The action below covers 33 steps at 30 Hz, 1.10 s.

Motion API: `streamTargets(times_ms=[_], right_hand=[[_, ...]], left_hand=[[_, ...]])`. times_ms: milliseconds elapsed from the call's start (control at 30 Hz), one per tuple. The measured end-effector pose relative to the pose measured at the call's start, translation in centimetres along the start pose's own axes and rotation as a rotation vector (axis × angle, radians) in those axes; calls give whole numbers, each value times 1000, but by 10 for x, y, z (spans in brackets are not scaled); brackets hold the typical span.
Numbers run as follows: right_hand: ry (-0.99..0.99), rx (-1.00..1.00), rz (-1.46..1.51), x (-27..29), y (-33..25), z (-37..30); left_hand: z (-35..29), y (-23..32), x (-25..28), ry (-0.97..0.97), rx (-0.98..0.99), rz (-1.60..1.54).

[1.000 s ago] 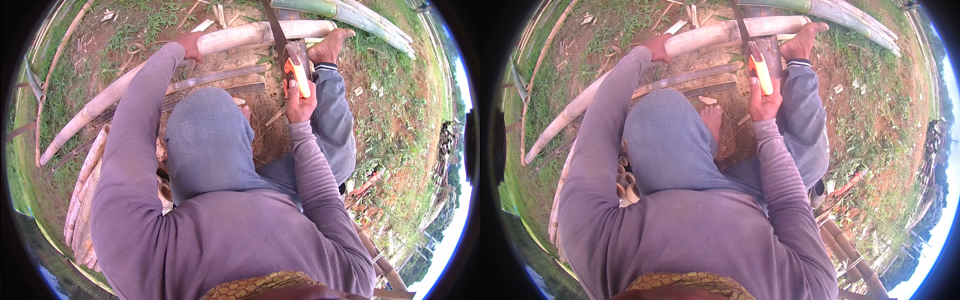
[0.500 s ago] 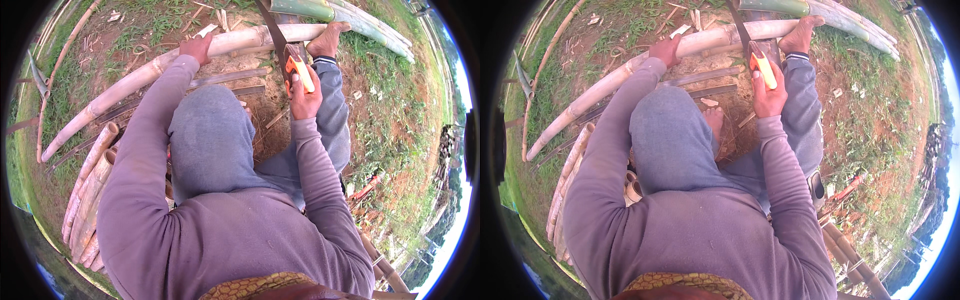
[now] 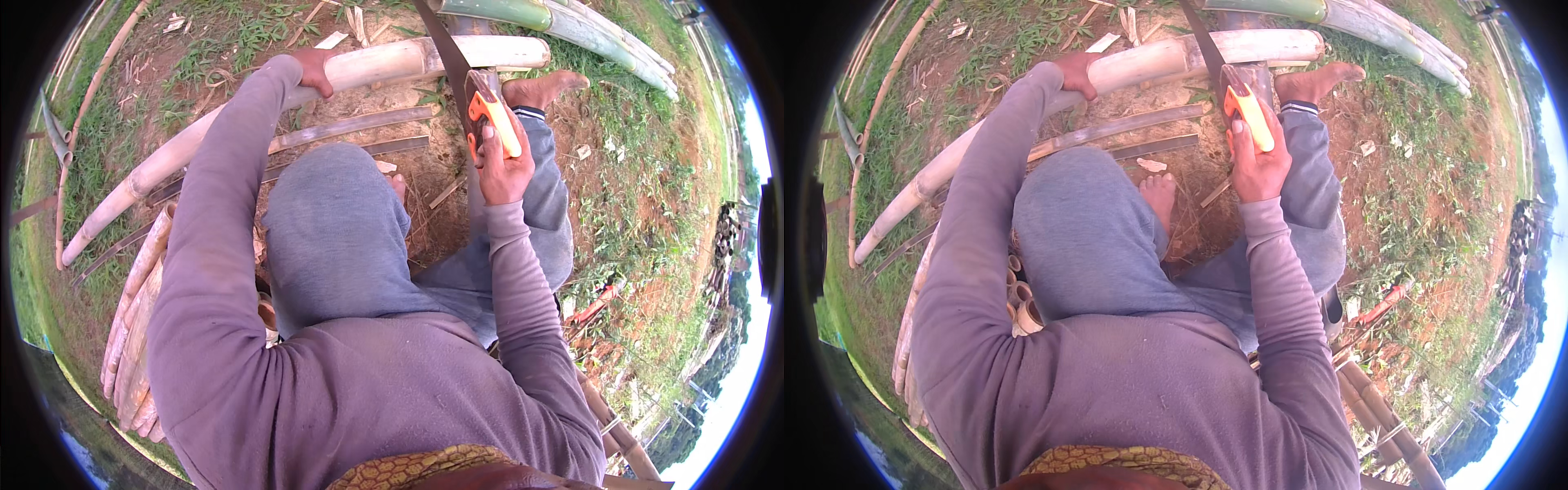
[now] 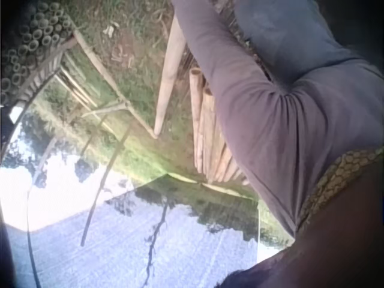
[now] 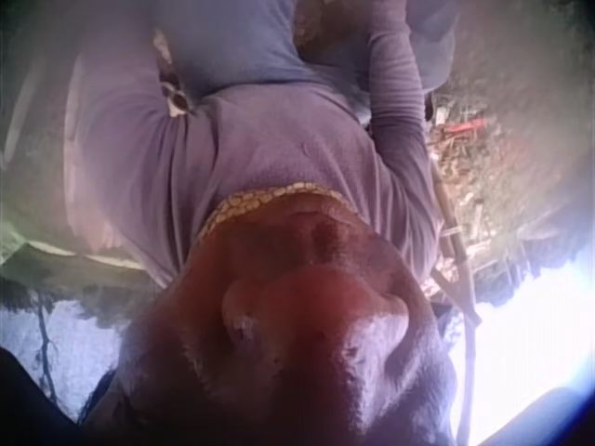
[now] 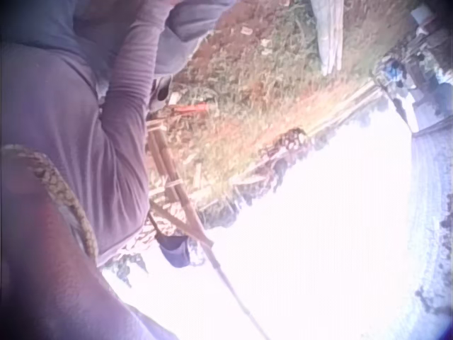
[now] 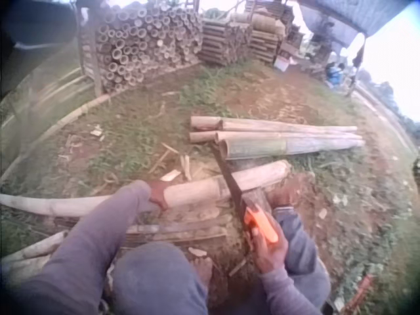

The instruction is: The person sits on the ground and uses a hand saw to cut long bamboo poles into shorter sections. They position each pole between their legs, saw through it, and then move the cut pieces aside to continue with the next pole.

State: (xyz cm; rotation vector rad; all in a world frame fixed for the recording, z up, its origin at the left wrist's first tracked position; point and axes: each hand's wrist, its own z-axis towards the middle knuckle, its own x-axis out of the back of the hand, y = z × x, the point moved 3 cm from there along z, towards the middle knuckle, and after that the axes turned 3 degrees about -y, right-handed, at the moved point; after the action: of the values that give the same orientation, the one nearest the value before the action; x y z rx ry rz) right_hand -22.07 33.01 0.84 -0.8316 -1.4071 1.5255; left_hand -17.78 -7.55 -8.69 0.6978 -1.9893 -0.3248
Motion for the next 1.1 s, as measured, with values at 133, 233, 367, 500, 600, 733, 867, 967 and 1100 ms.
streamTargets(times_ms=[133, 233, 367, 500, 600, 733, 867, 967, 1100], right_hand=[[19, 43, -9, -4, -9, -3], [1, -2, -19, 0, -13, -4], [-38, 44, -51, -3, -28, -4], [-48, -57, -55, 0, -28, -1], [-17, -7, -105, 1, -22, -5], [-34, -54, -138, 9, -26, -19], [-37, -44, -116, 41, -36, -72], [-84, 89, -175, 32, -28, -63], [22, 146, -203, -26, 15, 43]], left_hand=[[-4, 1, 1, -22, 33, -4], [-18, 28, -2, 80, 147, 180], [-25, 34, -36, 374, 210, 335], [-27, 40, -20, 274, 188, 228], [-27, 43, -17, 259, 170, 239], [-28, 43, -17, 261, 171, 247], [-31, 44, -13, 227, 199, 256], [-33, 43, -22, 265, 207, 255], [-25, 55, -16, 240, 189, 227]])
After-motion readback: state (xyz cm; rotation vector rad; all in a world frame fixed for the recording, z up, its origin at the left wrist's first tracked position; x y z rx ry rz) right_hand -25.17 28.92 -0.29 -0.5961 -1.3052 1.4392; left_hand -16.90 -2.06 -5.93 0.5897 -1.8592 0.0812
